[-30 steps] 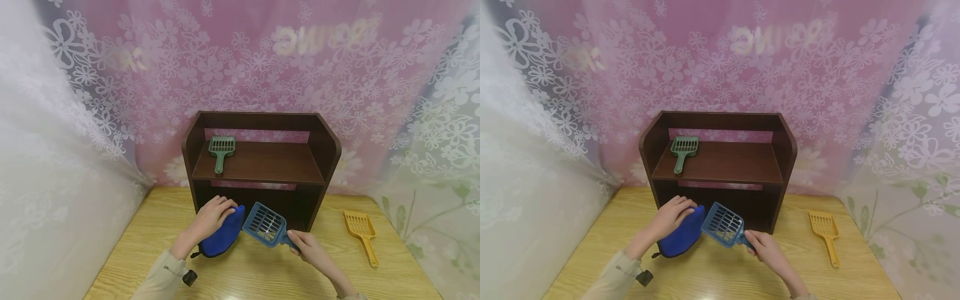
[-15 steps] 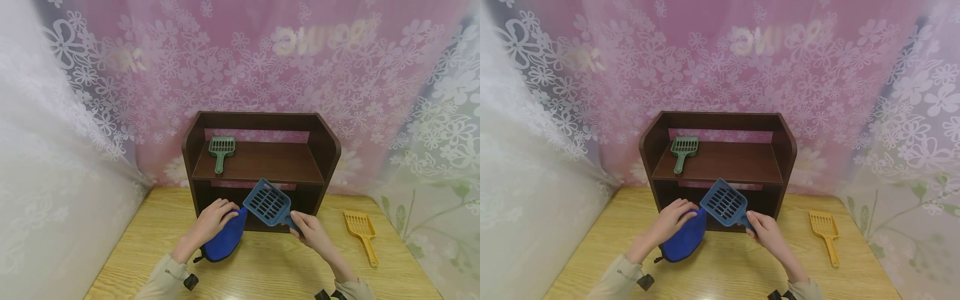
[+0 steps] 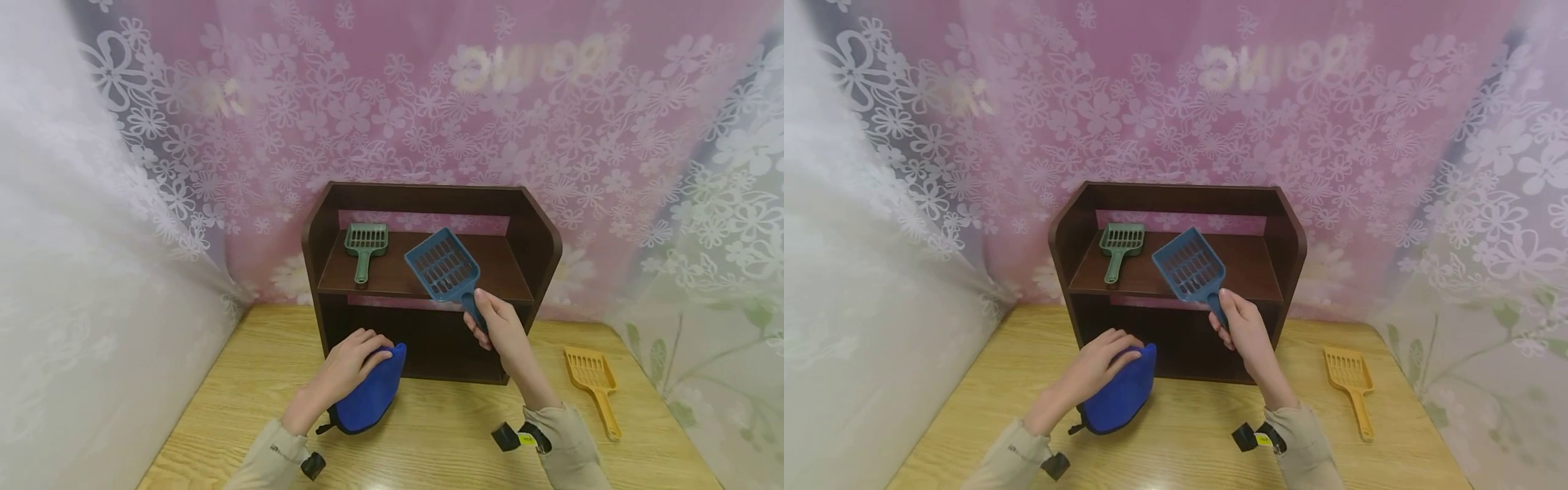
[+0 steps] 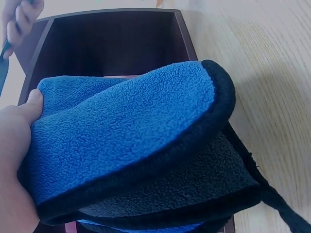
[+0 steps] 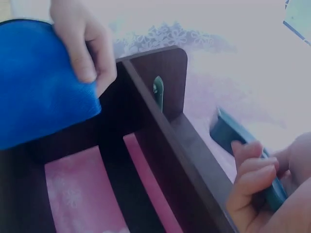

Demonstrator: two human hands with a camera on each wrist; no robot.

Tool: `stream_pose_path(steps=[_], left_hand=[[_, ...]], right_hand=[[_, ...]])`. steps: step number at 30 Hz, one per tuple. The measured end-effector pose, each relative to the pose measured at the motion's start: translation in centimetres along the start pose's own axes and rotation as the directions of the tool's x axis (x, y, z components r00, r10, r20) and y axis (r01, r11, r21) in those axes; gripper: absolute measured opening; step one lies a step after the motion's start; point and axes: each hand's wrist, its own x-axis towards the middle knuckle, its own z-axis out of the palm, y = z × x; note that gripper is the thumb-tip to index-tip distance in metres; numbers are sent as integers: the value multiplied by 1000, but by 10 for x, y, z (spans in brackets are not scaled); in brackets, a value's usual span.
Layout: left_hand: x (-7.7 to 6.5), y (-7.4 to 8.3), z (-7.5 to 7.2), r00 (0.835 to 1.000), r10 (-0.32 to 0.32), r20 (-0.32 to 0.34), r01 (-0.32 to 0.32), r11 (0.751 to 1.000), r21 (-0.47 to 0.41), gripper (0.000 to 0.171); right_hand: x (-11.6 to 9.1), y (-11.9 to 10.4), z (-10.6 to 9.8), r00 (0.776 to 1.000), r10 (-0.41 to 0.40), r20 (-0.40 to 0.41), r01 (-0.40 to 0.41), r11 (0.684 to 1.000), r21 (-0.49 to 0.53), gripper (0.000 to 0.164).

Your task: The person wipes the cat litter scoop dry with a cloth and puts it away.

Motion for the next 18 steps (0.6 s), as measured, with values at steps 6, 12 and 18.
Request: stream_pose_path(steps=[6, 12, 18], left_hand=[[-1, 0, -2, 1000, -5, 5, 5, 1000, 2, 16], [-3, 0, -3, 1000, -5, 10, 5, 1000, -7, 16], [-4, -1, -2, 1000, -18, 19, 18, 1000, -4, 16]], right_hand=[[30, -12, 8, 1000, 23, -20, -21, 995, 97, 42], [54, -18, 10, 998, 56, 37, -59, 993, 101, 43], [71, -19, 14, 988, 85, 126, -96, 992, 79, 44]])
